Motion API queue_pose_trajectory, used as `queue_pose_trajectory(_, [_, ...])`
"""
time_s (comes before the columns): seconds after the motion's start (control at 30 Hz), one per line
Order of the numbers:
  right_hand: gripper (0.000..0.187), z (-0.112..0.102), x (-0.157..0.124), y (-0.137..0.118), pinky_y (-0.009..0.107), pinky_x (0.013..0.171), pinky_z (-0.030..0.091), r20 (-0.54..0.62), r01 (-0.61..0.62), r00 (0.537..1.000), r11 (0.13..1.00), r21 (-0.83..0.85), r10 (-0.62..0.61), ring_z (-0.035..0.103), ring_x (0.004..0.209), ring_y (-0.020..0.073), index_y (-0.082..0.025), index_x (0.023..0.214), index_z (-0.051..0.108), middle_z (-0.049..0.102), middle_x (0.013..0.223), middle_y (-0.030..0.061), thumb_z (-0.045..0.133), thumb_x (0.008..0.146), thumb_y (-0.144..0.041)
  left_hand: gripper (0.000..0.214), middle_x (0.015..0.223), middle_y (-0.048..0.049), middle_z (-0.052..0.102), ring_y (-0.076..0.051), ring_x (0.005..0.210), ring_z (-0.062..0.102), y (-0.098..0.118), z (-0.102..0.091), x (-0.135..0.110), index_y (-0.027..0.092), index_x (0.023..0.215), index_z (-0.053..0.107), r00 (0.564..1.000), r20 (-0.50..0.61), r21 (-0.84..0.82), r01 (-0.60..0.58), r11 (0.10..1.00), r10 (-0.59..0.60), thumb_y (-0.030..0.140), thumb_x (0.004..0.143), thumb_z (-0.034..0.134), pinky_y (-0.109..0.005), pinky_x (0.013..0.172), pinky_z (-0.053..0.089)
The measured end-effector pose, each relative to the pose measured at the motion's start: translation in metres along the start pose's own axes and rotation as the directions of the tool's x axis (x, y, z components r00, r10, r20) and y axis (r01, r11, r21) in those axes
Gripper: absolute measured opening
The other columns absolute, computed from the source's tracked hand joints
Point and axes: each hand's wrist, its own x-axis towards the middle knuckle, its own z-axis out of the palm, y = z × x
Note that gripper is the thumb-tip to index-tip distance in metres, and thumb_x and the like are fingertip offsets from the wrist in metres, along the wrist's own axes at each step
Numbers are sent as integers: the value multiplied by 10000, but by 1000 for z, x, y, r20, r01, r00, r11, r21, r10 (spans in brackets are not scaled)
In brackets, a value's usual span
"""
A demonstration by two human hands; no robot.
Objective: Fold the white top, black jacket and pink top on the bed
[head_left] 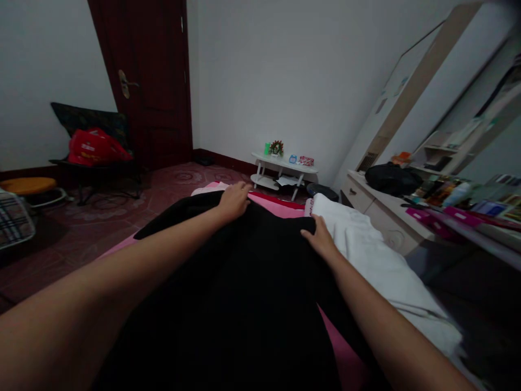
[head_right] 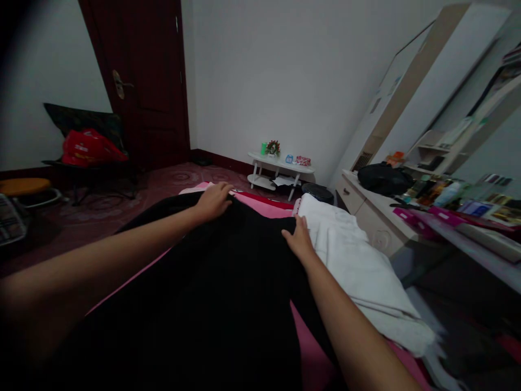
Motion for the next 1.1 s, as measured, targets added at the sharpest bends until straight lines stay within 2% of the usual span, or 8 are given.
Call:
queue_pose_trajectory(0.1, [444,17,-44,-6,506,1113,267,157,70,986,995,-70,-58,276,1400,333,-152,1203,581,273,1525,194,605,761,-191,451,1416,-147,436,-277,1310,405,20,32,-53,178,1304,498,960,184,-46,-207,977,212,319,881,562,-464,1105,281])
queue_pose_trajectory(0.17, [330,14,-69,-7,536,1117,239,276,154,954,980,-129,-113,328,1379,319,-192,1083,664,366,1493,149,585,766,-149,470,1442,-137,419,-283,1342,375,21,44,-90,209,1341,478,920,310,-109,-216,970,239,384,907,519,-492,1113,269])
queue_pose_trajectory(0.27, [321,-4,-92,0,548,1104,262,378,232,915,953,-197,-145,439,1314,274,-218,1010,697,523,1380,110,495,796,-88,485,1481,-136,374,-293,1364,350,0,45,-133,232,1390,440,893,398,-166,-154,974,209,427,946,422,-506,1098,295])
queue_pose_trajectory(0.37, [378,-25,-109,9,474,1072,364,355,224,921,964,-146,-160,495,1266,234,-222,999,700,543,1357,90,430,793,-55,478,1481,-133,375,-273,1353,369,-33,35,-160,220,1381,463,920,363,-178,-89,980,149,418,949,406,-450,1100,318])
queue_pose_trajectory(0.57, [316,-59,-152,-17,392,884,502,304,78,953,982,-175,-22,642,1008,242,-257,1055,675,643,1144,85,478,811,-220,452,1322,-118,510,-263,1192,516,-68,1,-193,222,1308,541,934,356,-144,90,985,-33,384,890,480,-385,994,439])
queue_pose_trajectory(0.73, [405,-65,-199,-43,332,588,490,505,-93,835,960,-264,220,665,633,241,-281,1126,660,685,690,39,614,732,-365,426,1159,-97,592,-242,968,624,-58,-24,-210,240,1253,565,901,413,-98,187,977,-131,415,879,463,-344,822,503])
queue_pose_trajectory(0.93, [682,-53,-245,-47,380,837,505,497,-239,844,971,9,203,637,1024,283,-344,1258,560,662,1157,76,684,595,-243,368,1128,-78,649,-256,986,633,-55,-32,-236,248,1175,576,891,415,-96,244,965,-184,414,861,479,-354,837,486])
queue_pose_trajectory(1.1, [430,-61,-236,-52,236,593,459,589,-496,753,841,217,293,610,742,173,-305,1066,627,603,811,11,615,637,-278,237,913,-17,691,-203,807,647,-61,-58,-236,255,959,631,900,415,-217,243,945,-136,353,862,438,-282,717,477])
